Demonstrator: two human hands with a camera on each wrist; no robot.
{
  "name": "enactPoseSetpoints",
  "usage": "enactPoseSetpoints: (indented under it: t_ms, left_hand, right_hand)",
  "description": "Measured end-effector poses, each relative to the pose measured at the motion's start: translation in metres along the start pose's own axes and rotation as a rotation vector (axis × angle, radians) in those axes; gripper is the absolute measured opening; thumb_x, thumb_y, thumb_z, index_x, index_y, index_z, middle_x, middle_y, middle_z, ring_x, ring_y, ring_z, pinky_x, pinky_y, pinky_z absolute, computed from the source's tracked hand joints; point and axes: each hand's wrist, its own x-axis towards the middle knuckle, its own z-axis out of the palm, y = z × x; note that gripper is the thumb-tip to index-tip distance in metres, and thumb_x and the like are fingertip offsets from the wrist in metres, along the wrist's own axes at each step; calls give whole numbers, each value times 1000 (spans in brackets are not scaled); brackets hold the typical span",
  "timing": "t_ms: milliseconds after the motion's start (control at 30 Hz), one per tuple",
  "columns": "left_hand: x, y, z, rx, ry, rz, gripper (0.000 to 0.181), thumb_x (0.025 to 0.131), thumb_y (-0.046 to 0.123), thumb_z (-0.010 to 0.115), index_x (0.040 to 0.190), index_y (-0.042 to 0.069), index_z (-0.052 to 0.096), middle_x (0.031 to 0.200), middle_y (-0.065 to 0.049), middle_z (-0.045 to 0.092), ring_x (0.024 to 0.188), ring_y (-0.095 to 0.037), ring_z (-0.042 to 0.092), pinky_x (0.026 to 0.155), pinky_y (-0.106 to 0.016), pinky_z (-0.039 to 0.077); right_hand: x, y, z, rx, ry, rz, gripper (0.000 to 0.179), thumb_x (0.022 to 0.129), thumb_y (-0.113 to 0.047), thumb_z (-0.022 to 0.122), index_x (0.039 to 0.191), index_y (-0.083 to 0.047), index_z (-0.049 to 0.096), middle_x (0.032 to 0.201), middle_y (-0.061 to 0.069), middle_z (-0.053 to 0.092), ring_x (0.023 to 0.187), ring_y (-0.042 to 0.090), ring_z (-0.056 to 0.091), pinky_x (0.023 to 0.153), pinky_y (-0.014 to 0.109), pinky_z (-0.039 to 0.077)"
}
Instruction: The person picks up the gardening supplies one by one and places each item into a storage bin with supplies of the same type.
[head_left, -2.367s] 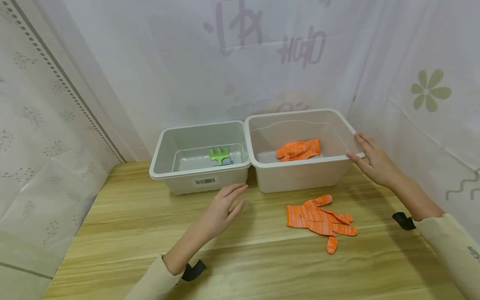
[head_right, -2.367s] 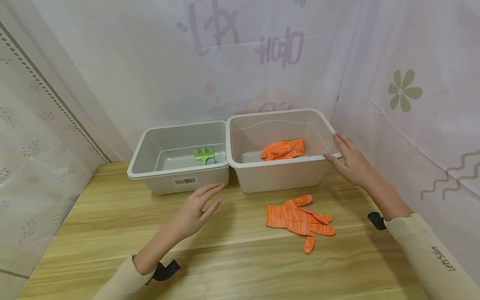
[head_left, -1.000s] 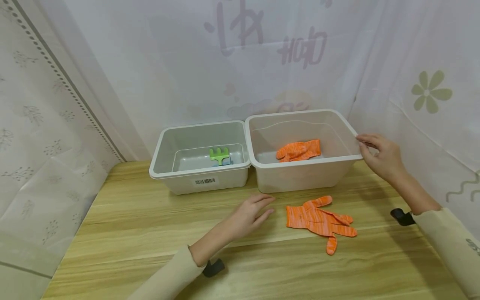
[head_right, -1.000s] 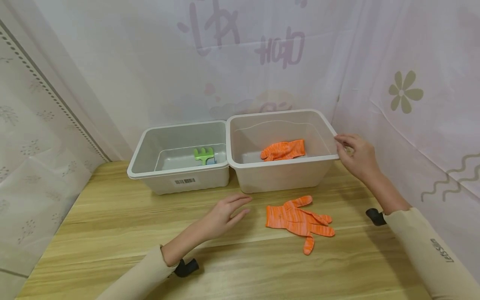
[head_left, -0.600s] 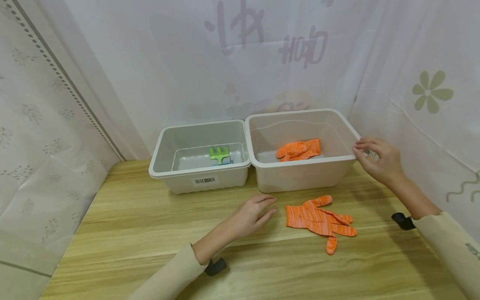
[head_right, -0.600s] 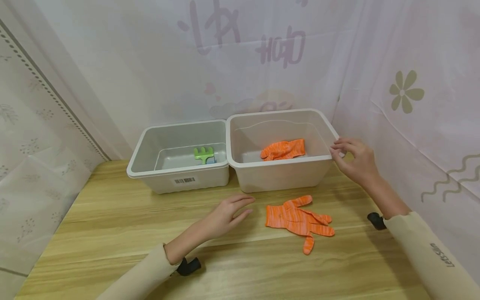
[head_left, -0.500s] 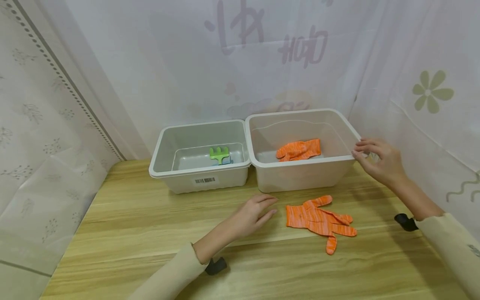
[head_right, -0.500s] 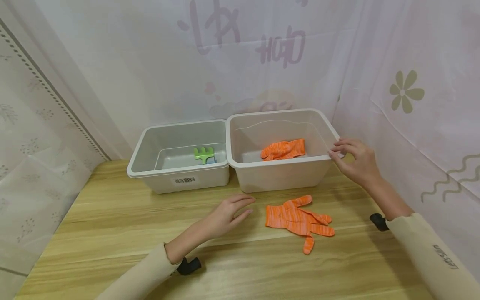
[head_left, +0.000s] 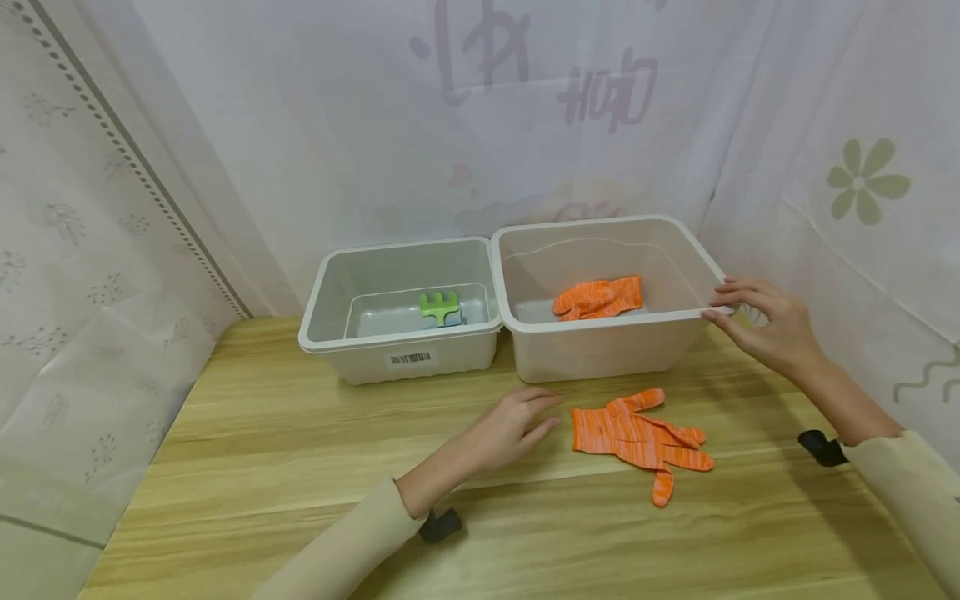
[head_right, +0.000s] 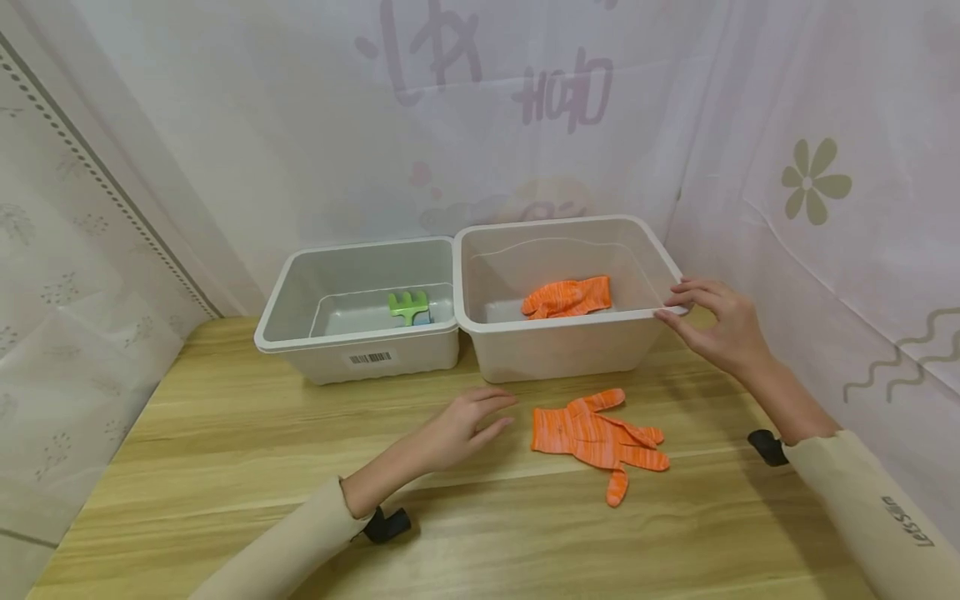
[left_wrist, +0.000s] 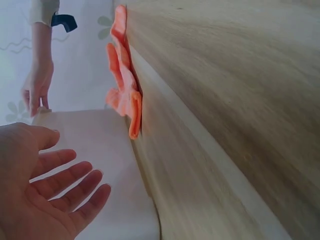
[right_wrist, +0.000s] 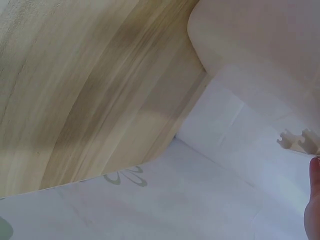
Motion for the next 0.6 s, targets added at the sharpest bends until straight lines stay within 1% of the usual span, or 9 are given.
enactPoseSetpoints:
  t_ms: [100, 133, 167, 233, 333, 367, 467, 533, 600]
  left_hand:
    - [5, 0, 3, -21, -30, -22, 36, 109, 19, 61, 137, -3, 68, 137, -18, 71, 130, -29, 68, 112, -39, 57]
    - [6, 0, 5, -30, -37, -27, 35, 108, 18, 62, 136, -3, 68, 137, -18, 71, 130, -29, 68, 112, -39, 57]
    - [8, -1, 6, -43, -44, -31, 35, 108, 17, 62, 135, -4, 68, 137, -19, 71, 130, -30, 68, 112, -39, 57]
    - [11, -1, 9, -59, -56, -33, 34, 108, 16, 62, 134, -4, 69, 136, -19, 71, 129, -30, 68, 113, -38, 56]
    - [14, -1, 14, -81, -70, -34, 33, 107, 16, 62, 133, -4, 69, 134, -19, 72, 127, -29, 69, 112, -37, 57]
    - [15, 0, 16, -89, -75, -36, 33, 107, 16, 63, 133, -4, 69, 133, -18, 72, 126, -29, 70, 112, -36, 57]
    - [17, 0, 21, -101, -82, -36, 32, 106, 14, 64, 132, -4, 69, 131, -16, 73, 125, -28, 70, 111, -34, 57]
    - [18, 0, 25, -109, -88, -36, 31, 106, 14, 65, 131, -3, 70, 130, -15, 73, 125, -27, 70, 110, -33, 57]
    - [19, -1, 29, -130, -98, -38, 31, 105, 13, 66, 131, -3, 70, 130, -16, 73, 125, -27, 69, 110, -33, 57]
  right_hand:
    - [0, 0, -1, 2, 0, 3, 19, 77, -5, 92, 91, 3, 81, 107, -7, 75, 120, -21, 57, 107, 1, 41]
    - [0, 0, -1, 1, 0, 4, 19, 78, -5, 92, 91, 3, 81, 109, -10, 73, 120, -21, 57, 107, 1, 40]
    - [0, 0, -1, 0, -3, 5, 19, 78, -6, 92, 91, 3, 81, 109, -10, 73, 120, -21, 57, 108, 1, 40]
    - [0, -1, -1, -4, -5, 5, 19, 79, -7, 91, 91, 4, 81, 107, -3, 76, 120, -21, 56, 108, 1, 40]
    - [0, -2, -1, -7, -11, 1, 18, 80, -6, 91, 90, 5, 80, 102, 15, 78, 121, -22, 56, 108, 1, 40]
    - [0, -2, -1, -7, -11, 0, 19, 81, -6, 90, 90, 5, 79, 102, 16, 77, 121, -22, 55, 108, 1, 39]
    - [0, -2, -1, -4, -11, -1, 19, 81, -8, 90, 90, 6, 79, 106, 2, 77, 121, -22, 56, 108, 1, 39]
    - [0, -2, -1, 1, -10, -1, 20, 82, -10, 90, 90, 6, 79, 110, -10, 73, 121, -22, 56, 108, 1, 39]
    - [-1, -2, 0, 8, -6, -3, 22, 83, -12, 90, 90, 6, 79, 113, -19, 68, 121, -22, 56, 108, 1, 39]
